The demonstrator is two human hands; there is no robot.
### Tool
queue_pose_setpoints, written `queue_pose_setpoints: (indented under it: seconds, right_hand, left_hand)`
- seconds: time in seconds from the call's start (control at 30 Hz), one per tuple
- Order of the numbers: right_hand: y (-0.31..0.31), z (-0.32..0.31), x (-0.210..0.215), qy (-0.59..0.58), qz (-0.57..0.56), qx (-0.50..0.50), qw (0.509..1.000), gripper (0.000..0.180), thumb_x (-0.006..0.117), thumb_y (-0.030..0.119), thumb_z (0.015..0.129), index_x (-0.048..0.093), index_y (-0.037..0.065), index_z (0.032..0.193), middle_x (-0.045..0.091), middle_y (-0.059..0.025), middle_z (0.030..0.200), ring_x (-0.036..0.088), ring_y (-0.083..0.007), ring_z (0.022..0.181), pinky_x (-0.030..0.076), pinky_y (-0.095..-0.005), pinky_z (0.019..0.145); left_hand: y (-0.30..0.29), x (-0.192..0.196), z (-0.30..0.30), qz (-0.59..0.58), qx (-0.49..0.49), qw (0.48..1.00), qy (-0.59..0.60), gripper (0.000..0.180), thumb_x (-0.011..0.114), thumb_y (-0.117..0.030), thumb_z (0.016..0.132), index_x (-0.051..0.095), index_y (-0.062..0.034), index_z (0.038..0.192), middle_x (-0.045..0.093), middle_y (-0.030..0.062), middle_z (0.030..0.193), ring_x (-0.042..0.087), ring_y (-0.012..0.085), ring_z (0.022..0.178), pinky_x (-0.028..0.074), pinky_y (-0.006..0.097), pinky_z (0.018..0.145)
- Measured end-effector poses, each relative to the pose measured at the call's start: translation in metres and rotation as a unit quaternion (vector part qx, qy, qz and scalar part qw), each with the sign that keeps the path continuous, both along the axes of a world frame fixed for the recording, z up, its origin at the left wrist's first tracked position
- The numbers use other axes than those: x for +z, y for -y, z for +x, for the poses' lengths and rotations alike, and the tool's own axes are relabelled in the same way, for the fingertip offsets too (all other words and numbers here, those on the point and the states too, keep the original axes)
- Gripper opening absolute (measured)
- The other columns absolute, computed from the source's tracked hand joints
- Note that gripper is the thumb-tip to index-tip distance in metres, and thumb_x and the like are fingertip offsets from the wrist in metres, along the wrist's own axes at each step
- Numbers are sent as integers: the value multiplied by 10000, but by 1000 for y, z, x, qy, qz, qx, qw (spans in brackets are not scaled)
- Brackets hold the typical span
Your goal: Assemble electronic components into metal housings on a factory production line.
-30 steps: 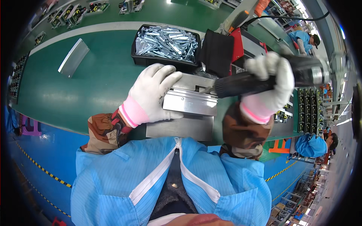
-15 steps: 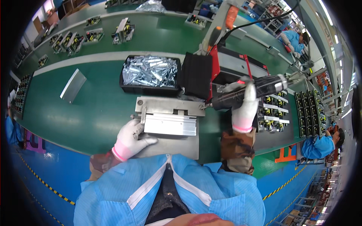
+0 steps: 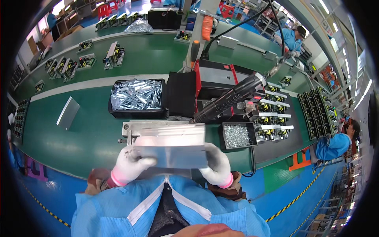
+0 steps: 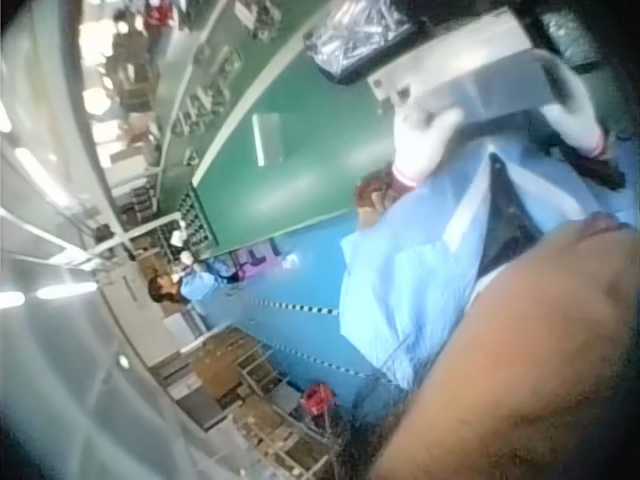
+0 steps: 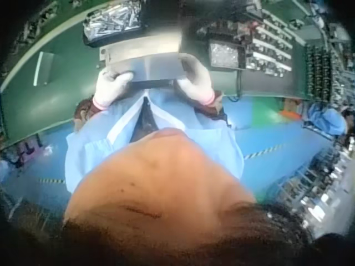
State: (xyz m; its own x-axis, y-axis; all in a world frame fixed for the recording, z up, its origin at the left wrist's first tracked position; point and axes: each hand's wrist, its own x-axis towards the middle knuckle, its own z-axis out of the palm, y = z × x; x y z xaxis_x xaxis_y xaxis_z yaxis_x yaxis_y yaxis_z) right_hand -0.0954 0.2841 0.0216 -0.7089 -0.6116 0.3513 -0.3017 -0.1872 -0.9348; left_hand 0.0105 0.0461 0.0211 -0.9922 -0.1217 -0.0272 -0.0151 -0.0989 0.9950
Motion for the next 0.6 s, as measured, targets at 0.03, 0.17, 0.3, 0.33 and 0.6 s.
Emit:
queue_pose_setpoints:
  seconds: [0.03,0.17,0.3,0.33,0.6]
  right_hand:
    - [-7,2,3,10,2,-32,999,467,610,102,769,440,-63,1171,536,-159,1086,558,-219,968,426,-326,864]
    - [-51,-8,-68,-96,-40,-60,993,902,765,148,673,193,43,1364,324,-152,1324,371,-292,1201,375,-487,940]
    - [-54,-17,-41,6,-284,-197,938,661,682,193,765,330,1,1290,463,-133,1209,466,-273,1106,401,-419,924]
    - [-71,-27,-39,9,-272,-300,914,580,629,211,807,359,-9,1271,474,-135,1196,472,-267,1097,391,-406,937]
    - [-217,-242,46,-255,225,-584,737,428,434,180,921,382,19,1314,439,-181,1288,410,-230,1203,299,-311,1021]
  left_hand:
    - [-5,3,-12,-55,-31,998,-23,287,692,-77,754,598,27,1005,620,44,990,567,122,910,446,260,810]
    - [-54,33,-44,37,-53,988,-137,330,693,-99,750,593,-10,1052,596,82,1077,582,171,968,447,272,843]
    - [-63,45,-64,-244,-205,929,-185,475,654,-305,773,540,-59,1163,533,142,1104,579,248,946,467,325,808]
    - [-61,61,-66,-230,-233,928,-176,481,652,-322,772,542,-57,1158,533,133,1085,583,244,905,471,327,777]
    - [60,71,-65,-145,-7,985,-92,364,680,-129,766,579,6,1090,623,87,977,589,139,886,480,273,754]
